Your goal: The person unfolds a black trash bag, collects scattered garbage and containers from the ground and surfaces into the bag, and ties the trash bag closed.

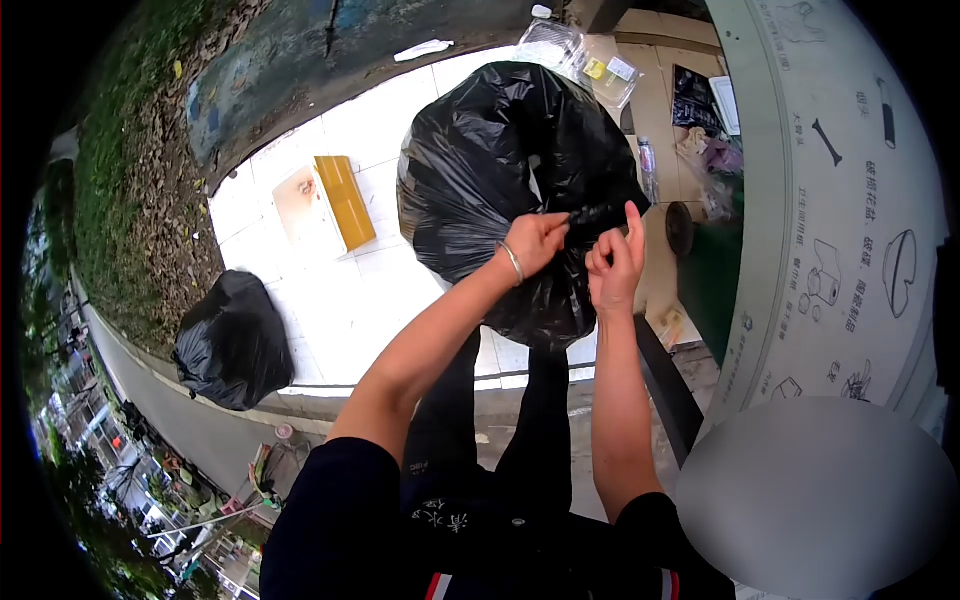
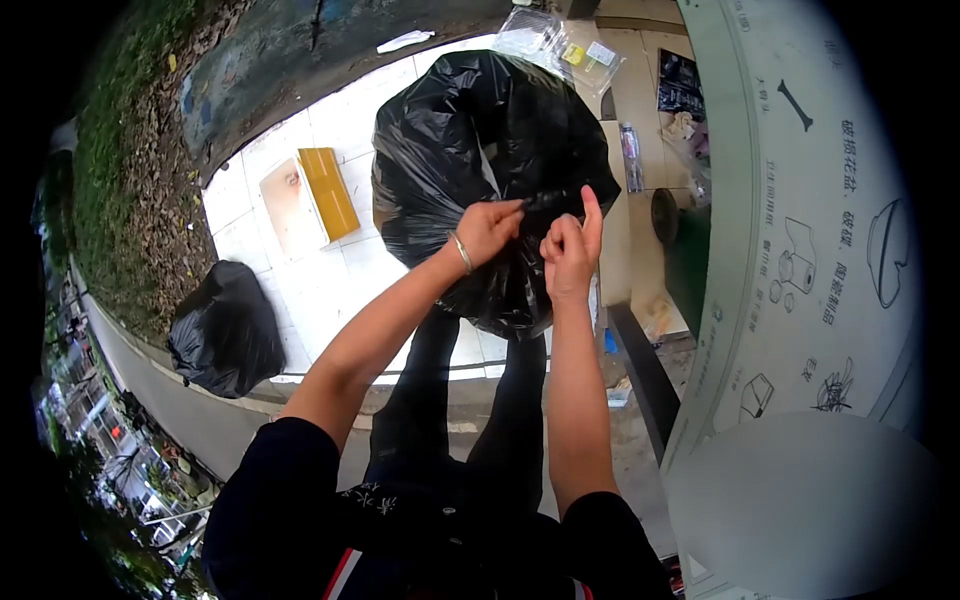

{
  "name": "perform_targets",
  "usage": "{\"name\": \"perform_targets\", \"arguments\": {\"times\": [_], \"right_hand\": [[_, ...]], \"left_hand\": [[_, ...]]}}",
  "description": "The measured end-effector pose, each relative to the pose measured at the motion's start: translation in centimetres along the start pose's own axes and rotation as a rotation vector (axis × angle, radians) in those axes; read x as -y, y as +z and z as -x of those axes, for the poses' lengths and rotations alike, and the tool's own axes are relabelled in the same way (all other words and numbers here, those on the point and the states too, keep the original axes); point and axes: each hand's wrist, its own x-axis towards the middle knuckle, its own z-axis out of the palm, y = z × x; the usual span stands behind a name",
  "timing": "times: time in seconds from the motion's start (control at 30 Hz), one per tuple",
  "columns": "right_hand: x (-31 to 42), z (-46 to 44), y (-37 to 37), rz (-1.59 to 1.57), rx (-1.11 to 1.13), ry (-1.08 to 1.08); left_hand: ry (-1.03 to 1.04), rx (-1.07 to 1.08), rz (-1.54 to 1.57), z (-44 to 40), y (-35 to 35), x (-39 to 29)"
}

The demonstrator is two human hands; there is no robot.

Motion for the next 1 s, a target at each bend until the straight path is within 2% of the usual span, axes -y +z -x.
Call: {"name": "perform_targets", "arguments": {"times": [0.03,0.07,0.17,0.23,0.27,0.3,0.37,0.4,0.43,0.5,0.53,0.57,0.63,0.67,0.7,0.77,0.8,0.97,1.0], "right_hand": [[0.3,-0.2,0.2,0.0,-0.005,-0.007],[0.2,-0.4,0.8,-0.065,-0.042,-0.004],[0.3,-1.9,2.2,-0.08,-0.167,0.004],[-0.1,-2.7,3.1,-0.024,-0.082,0.056],[0.3,-3.2,3.6,-0.018,0.047,0.094],[0.4,-4.0,3.5,0.018,0.135,0.031],[1.2,-5.6,2.4,0.026,0.217,0.103],[0.4,-6.7,0.4,0.213,0.407,0.174],[-0.1,-7.2,-0.5,0.376,0.484,0.323],[-1.9,-7.5,-1.6,0.525,0.516,0.357],[-2.1,-7.7,-1.6,0.589,0.509,0.373],[-2.4,-8.0,-1.7,0.59,0.504,0.378],[-2.9,-8.4,-1.7,0.853,0.622,0.39],[-2.5,-8.5,-1.5,0.851,0.639,0.405],[-2.4,-8.6,-1.5,0.852,0.636,0.411],[-2.7,-9.0,-1.5,0.844,0.551,0.479],[-2.6,-9.3,-1.6,0.793,0.57,0.472],[-3.0,-9.8,-1.5,0.773,0.57,0.412],[-2.8,-9.5,-1.5,0.987,0.52,0.004]], "left_hand": [[0.146,-0.092,-0.108,0.2,0.6,-0.4],[0.263,-0.014,-0.254,0.3,1.1,-0.7],[0.222,0.215,-0.375,0.5,0.1,-1.9],[0.204,0.177,-0.271,0.2,-0.5,-1.0],[0.197,0.125,-0.186,0.0,-0.6,-0.6],[0.027,0.164,-0.134,0.0,-1.0,0.0],[-0.385,0.248,0.291,-0.6,-1.7,1.1],[-0.43,0.319,0.304,-0.7,-2.0,2.2],[-0.433,0.324,0.308,-0.7,-2.1,2.1],[-0.163,0.315,0.307,-0.5,-2.4,1.3],[0.071,0.292,0.078,-0.5,-2.6,1.2],[0.068,0.295,0.083,-0.6,-2.8,1.0],[0.26,0.217,-0.109,-1.0,-3.2,0.2],[0.241,0.168,-0.37,-0.9,-3.2,-0.2],[0.238,0.171,-0.365,-1.2,-3.1,0.2],[0.364,-0.054,-0.66,-2.5,-2.6,1.6],[0.418,-0.105,-0.665,-3.0,-2.1,2.3],[0.377,-0.157,-0.624,-3.4,-2.5,1.6],[0.395,-0.144,-0.533,-3.1,-2.8,1.4]]}}
